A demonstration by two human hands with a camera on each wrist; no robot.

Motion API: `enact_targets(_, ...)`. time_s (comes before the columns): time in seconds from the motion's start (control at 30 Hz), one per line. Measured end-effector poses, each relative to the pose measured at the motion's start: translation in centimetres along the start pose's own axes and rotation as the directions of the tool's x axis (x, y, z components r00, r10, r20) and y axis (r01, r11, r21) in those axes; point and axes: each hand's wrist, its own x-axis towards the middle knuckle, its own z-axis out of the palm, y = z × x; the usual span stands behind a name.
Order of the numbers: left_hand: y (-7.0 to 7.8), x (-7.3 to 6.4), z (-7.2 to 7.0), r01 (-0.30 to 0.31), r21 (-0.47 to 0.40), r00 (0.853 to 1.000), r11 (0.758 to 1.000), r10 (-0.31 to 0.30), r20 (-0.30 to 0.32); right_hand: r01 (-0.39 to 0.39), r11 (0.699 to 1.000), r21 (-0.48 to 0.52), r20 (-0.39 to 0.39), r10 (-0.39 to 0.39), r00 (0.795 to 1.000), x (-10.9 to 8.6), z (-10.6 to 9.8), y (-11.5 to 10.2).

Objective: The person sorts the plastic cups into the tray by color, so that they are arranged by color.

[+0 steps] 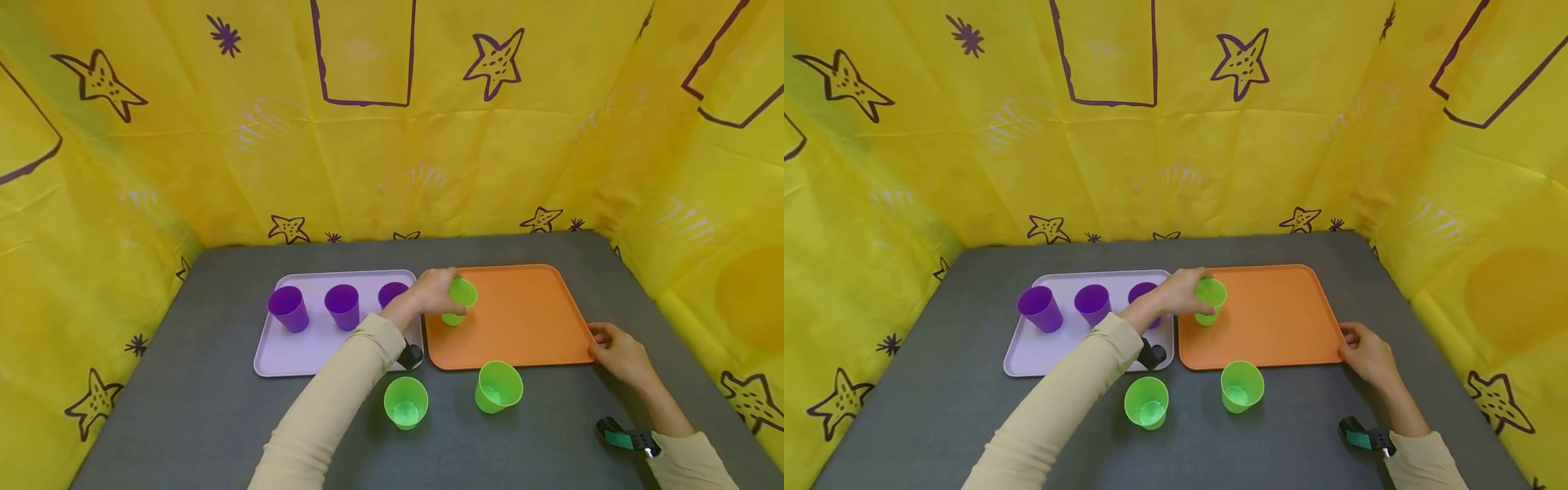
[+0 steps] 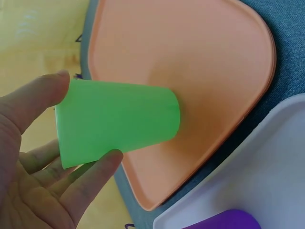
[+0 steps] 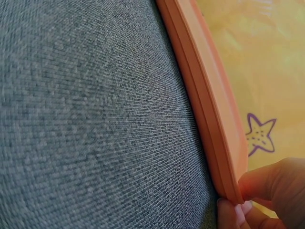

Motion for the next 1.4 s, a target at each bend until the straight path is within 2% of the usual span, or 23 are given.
enact_targets(0.17,0.1,0.1,0.0,0.004,0.032,1.000,0.999,-0.004,0.024,0.003,1.000,-0.001,-0.004,-0.003,1.000,0.0,0.0,-0.1)
enact_targets(0.5,0.5,0.3,-0.1,0.015,0.019,0.995,1.000,-0.017,0.101,-0.006,1.000,0.000,-0.007,0.006,1.000,-0.3,-0.2,0.0)
enact_targets(0.67,0.9,0.1,-0.6,0.010,0.050,0.994,0.999,-0.015,0.106,-0.016,1.000,0.000,-0.009,0.016,1.000,-0.3,-0.2,0.2)
enact_targets(0.83,1.2,-0.3,-1.3,-0.021,0.062,0.994,0.998,0.014,0.112,-0.023,1.000,0.000,-0.008,0.023,1.000,-0.3,-0.1,0.3)
enact_targets(1.07,1.6,-1.5,-2.8,-0.085,0.076,0.992,0.993,0.078,0.098,-0.022,1.000,0.005,0.004,0.022,1.000,-0.2,-0.2,0.2)
enact_targets(1.27,1.7,-3.3,-4.2,-0.156,0.061,0.987,0.986,0.153,0.051,-0.014,1.000,0.007,0.000,0.014,1.000,0.0,0.0,0.1)
enact_targets(1.4,1.4,-4.6,-4.9,-0.187,0.051,0.982,0.981,0.185,0.046,-0.015,1.000,0.007,-0.006,0.015,1.000,0.1,0.1,0.1)
